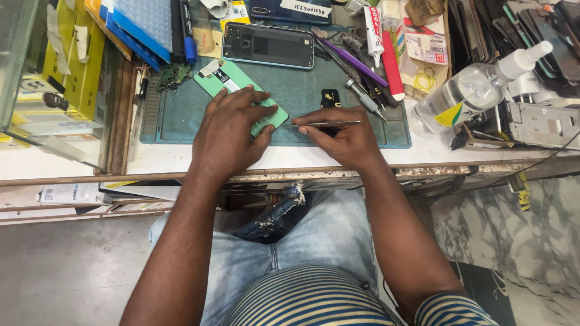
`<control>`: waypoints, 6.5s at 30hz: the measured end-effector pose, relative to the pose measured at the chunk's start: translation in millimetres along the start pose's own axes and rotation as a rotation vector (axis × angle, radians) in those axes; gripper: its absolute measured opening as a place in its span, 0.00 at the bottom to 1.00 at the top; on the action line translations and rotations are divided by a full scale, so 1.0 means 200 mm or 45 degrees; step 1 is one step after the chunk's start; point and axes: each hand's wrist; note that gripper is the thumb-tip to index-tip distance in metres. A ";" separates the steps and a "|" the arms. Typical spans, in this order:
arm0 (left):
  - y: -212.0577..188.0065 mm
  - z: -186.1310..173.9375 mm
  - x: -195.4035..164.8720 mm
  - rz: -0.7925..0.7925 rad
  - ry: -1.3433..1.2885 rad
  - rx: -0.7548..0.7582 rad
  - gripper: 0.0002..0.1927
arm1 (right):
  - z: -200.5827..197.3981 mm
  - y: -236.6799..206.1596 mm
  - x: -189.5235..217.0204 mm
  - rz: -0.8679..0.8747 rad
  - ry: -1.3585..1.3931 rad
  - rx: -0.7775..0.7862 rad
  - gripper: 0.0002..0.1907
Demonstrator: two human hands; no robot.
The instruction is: The person uses a metal spudger to pry and lift a small black component from the back of a green smartphone. They then use tweezers to remove a ribbon cable and other small parts from the device's interior.
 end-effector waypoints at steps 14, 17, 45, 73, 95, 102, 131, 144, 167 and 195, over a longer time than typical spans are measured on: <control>0.00 0.00 -0.01 -0.023 0.026 0.050 0.17 | 0.00 0.00 -0.01 0.192 0.059 -0.209 0.07; 0.00 0.00 -0.01 -0.005 0.028 0.030 0.17 | -0.01 -0.01 0.00 0.126 0.117 -0.141 0.07; -0.11 -0.16 0.07 0.092 -0.080 0.300 0.18 | -0.09 -0.11 -0.13 0.122 0.302 -0.337 0.10; -0.16 -0.10 -0.07 0.043 0.028 -0.057 0.21 | -0.13 0.40 0.15 -0.239 -0.818 0.044 0.31; -0.12 -0.06 -0.03 -0.032 0.009 -0.100 0.20 | 0.01 0.38 0.08 0.141 0.262 -0.101 0.18; -0.10 -0.02 -0.04 -0.057 0.096 -0.003 0.21 | 0.02 0.38 0.01 0.280 0.265 -0.248 0.13; -0.10 -0.05 -0.02 -0.085 0.104 -0.005 0.21 | 0.05 0.41 -0.08 0.139 -0.097 -0.191 0.05; -0.11 -0.04 0.00 -0.056 0.101 -0.040 0.21 | 0.07 0.05 0.12 0.228 -0.112 -0.010 0.06; -0.15 -0.07 0.01 -0.060 0.050 -0.068 0.21 | 0.10 0.38 0.14 0.472 0.248 -0.072 0.09; -0.24 -0.13 -0.05 -0.205 0.214 -0.471 0.18 | 0.35 0.01 0.23 -0.174 -0.696 -0.138 0.16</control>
Point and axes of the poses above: each hand's wrist, its own y-axis towards the middle knuckle, its own z-axis out of the palm, x = y × z, and after that the axes turned 11 degrees about y, right-handed
